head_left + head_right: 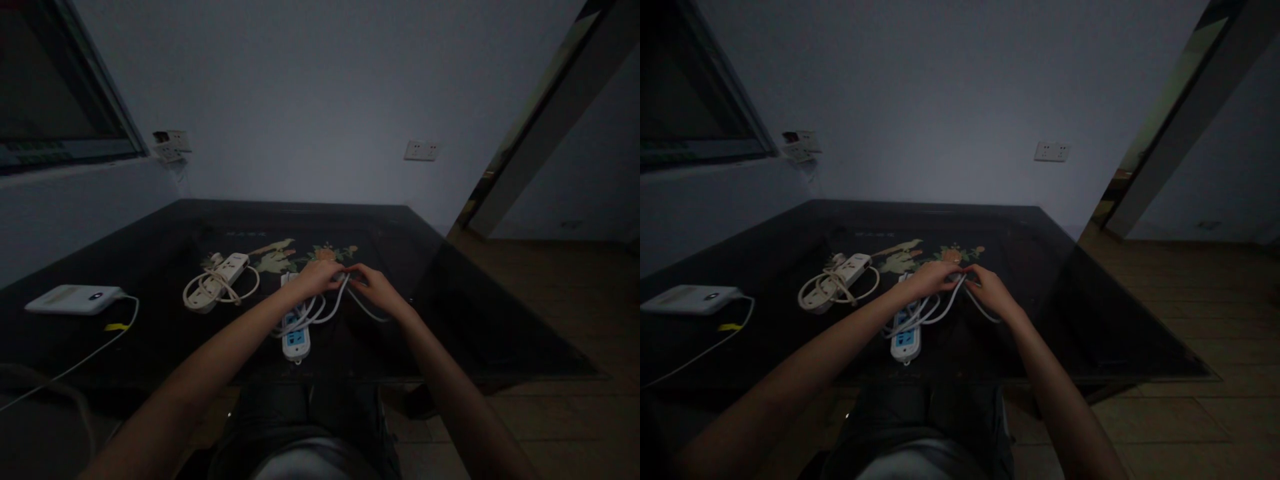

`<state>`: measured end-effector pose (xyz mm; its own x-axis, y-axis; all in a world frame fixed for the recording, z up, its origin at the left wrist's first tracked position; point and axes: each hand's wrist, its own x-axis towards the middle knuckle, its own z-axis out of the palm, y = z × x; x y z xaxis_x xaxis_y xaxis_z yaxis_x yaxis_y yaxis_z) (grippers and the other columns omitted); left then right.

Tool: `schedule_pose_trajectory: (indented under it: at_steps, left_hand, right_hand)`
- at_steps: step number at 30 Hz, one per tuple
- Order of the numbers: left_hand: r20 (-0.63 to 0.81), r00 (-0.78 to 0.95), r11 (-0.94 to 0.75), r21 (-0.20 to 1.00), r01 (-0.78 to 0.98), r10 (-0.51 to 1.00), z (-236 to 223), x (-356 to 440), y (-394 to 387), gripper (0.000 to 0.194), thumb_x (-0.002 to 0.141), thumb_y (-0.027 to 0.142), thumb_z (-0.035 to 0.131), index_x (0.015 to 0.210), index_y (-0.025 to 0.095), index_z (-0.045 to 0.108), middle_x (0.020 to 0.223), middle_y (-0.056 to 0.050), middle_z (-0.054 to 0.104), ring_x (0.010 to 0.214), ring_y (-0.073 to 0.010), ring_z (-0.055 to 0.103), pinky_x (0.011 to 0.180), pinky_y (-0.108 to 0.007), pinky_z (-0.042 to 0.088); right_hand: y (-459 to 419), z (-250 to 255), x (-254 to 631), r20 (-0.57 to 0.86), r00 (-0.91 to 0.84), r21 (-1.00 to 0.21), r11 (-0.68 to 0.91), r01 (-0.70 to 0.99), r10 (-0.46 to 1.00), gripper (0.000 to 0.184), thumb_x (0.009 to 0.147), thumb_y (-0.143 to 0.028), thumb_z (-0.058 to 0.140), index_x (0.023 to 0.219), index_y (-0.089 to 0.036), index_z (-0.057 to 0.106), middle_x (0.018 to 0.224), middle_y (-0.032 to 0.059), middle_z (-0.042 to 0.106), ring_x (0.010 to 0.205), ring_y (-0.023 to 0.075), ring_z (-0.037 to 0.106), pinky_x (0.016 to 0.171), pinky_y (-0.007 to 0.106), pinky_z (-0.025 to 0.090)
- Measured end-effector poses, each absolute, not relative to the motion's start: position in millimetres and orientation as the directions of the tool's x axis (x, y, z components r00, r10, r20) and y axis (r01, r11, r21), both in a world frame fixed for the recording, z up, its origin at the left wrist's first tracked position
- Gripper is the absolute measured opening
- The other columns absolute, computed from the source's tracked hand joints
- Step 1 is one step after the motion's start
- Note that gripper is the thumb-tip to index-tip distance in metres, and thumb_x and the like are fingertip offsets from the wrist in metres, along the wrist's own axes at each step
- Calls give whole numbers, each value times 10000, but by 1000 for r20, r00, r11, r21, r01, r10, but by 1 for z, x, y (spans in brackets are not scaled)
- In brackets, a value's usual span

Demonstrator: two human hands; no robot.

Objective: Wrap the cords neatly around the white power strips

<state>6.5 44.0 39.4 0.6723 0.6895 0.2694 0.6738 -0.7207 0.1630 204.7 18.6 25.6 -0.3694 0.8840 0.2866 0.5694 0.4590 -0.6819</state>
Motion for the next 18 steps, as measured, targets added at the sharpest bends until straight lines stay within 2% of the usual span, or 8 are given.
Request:
schedule_pose_trajectory:
  at_steps: [3, 8, 12, 18]
  left_hand:
    - [244, 677, -715, 135, 686, 695, 41, 4, 46, 289, 840, 308, 576, 1110, 213, 614, 1034, -74, 687, 956, -225, 633, 763, -295, 471]
    - [235, 679, -712, 99, 695, 695, 46, -2, 52, 306, 817, 262, 572, 1118, 222, 615, 1046, -85, 680, 966, -244, 628, 751, -306, 468]
    - [267, 662, -705, 113, 700, 701, 54, -15, 59, 334, 809, 240, 573, 1142, 246, 603, 1150, -73, 656, 1033, -235, 609, 808, -305, 454]
    - [263, 619, -653, 59, 755, 740, 66, -44, 70, 347, 817, 249, 564, 1161, 234, 606, 1138, -78, 659, 1041, -230, 603, 854, -305, 441]
  right_hand:
    - [21, 25, 208, 280, -385, -665, 467, 583, 879, 182, 812, -275, 596, 972, -188, 596, 891, 46, 673, 795, 182, 631, 730, 302, 459]
    - [28, 20, 213, 290, -450, -677, 514, 527, 844, 156, 825, -302, 571, 938, -195, 561, 893, 35, 658, 816, 181, 623, 724, 288, 453]
    - [28, 17, 215, 309, -419, -702, 502, 505, 854, 171, 803, -323, 586, 917, -202, 545, 885, 28, 632, 832, 189, 612, 714, 293, 453]
    - [22, 9, 213, 292, -328, -771, 424, 475, 898, 262, 775, -385, 616, 942, -213, 509, 901, 31, 612, 837, 184, 597, 729, 312, 477]
